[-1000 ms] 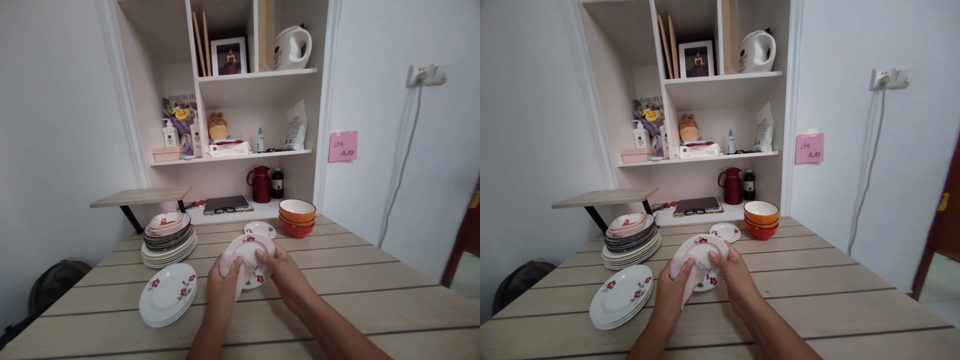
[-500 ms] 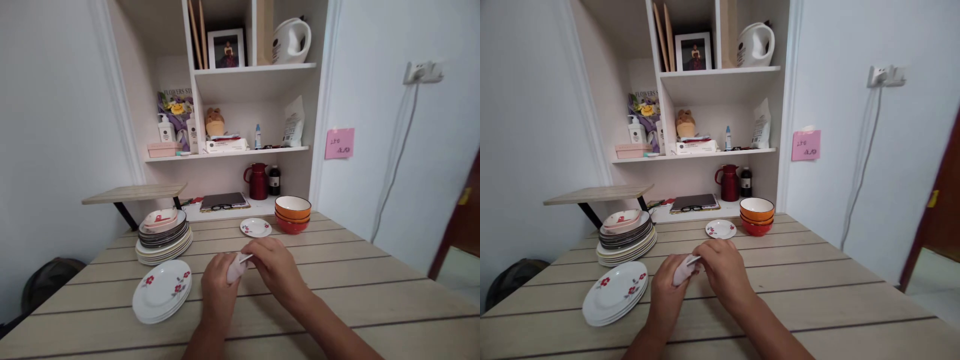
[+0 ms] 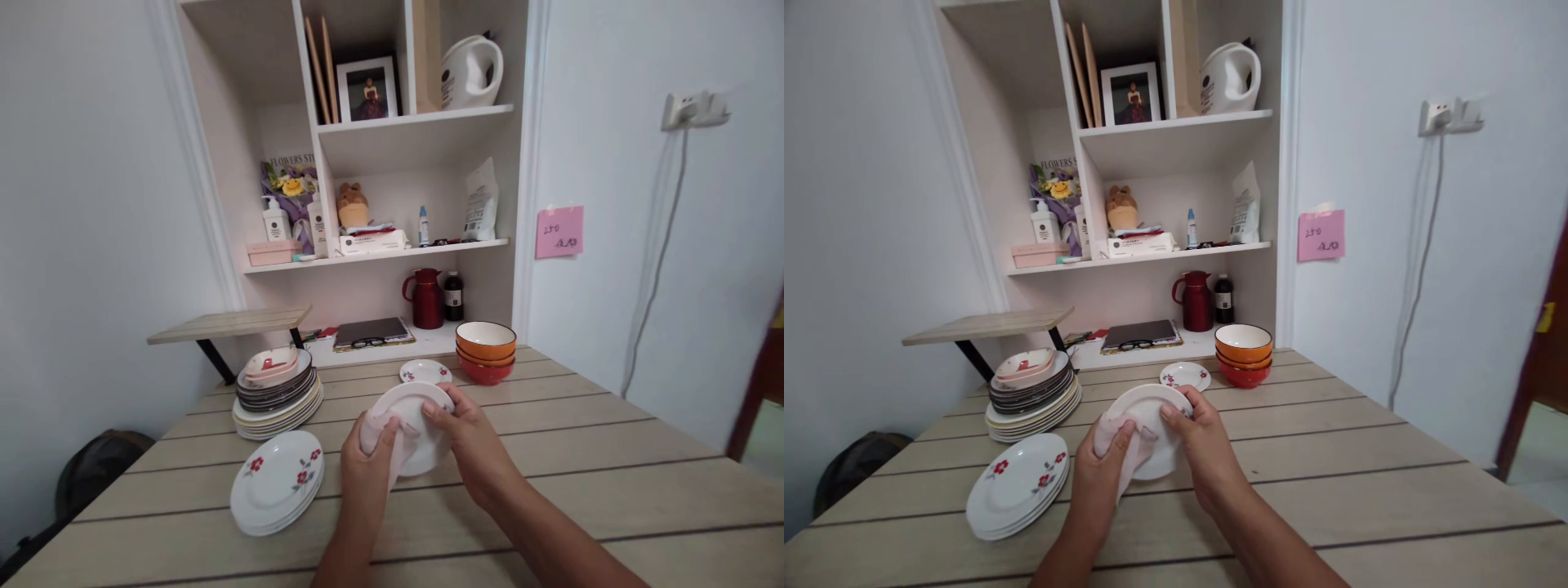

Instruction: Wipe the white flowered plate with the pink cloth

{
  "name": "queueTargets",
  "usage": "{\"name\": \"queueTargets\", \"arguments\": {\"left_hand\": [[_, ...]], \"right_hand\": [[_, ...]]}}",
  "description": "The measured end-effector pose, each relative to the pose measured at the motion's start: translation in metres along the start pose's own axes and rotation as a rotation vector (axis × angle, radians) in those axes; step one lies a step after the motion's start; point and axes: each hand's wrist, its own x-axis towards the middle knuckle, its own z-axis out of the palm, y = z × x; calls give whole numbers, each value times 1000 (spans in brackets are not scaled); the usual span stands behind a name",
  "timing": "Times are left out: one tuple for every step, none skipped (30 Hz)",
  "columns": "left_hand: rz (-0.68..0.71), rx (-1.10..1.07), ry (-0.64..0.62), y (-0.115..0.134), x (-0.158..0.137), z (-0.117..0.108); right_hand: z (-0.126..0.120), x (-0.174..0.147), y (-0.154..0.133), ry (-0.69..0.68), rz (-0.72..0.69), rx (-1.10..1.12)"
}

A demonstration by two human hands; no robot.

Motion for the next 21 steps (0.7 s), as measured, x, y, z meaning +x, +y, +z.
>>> {"name": "queueTargets", "arguments": {"left_hand": [[5, 12, 7, -1, 0, 0], [16, 32, 16, -2, 0, -1], [34, 57, 28, -3, 0, -2], [62, 86, 42, -4, 0, -2], [107, 118, 60, -6, 0, -3], [170, 157, 75, -7, 1, -4], [252, 205, 81, -9, 1, -5], [349, 261, 74, -10, 1, -6], [451, 326, 51, -11, 2, -7], [546, 392, 22, -12, 2, -9], [625, 453, -4, -13, 1, -10], [686, 505, -24, -13, 1, -11], [731, 542, -30, -13, 1, -12], [762, 566, -30, -13, 1, -13], [783, 575, -29, -13, 1, -13], [795, 571, -27, -13, 0, -14], [796, 556, -23, -12, 1, -14], [786, 534, -19, -12, 1, -14], [762, 506, -14, -11, 2, -14], [724, 477, -8, -11, 2, -14], [675, 445, -3, -11, 3, -13]], "right_hand": [[0, 0, 1, -12, 2, -21], [-1, 1, 1, -23, -12, -82], [-2, 1, 1, -26, -50, -182], [-3, 2, 0, -22, -113, -309], [-4, 2, -2, -14, -198, -448], [-6, 3, -4, -8, -300, -585], [-7, 3, -5, -7, -411, -711], [-8, 3, -7, -13, -516, -822], [-9, 2, -8, -33, -609, -919], [-10, 2, -10, -61, -681, -1008], [-10, 1, -10, -86, -734, -1088], [-10, 0, -11, -103, -768, -1159], [-9, -1, -12, -111, -784, -1216], [-9, -2, -12, -113, -786, -1254], [-8, -4, -12, -113, -778, -1266], [-8, -4, -12, -115, -764, -1253], [-7, -5, -12, -129, -746, -1218], [-7, -5, -12, -148, -727, -1166], [-6, -5, -12, -170, -708, -1103], [-6, -4, -11, -189, -687, -1040], [-6, -3, -10, -201, -663, -980]]}}
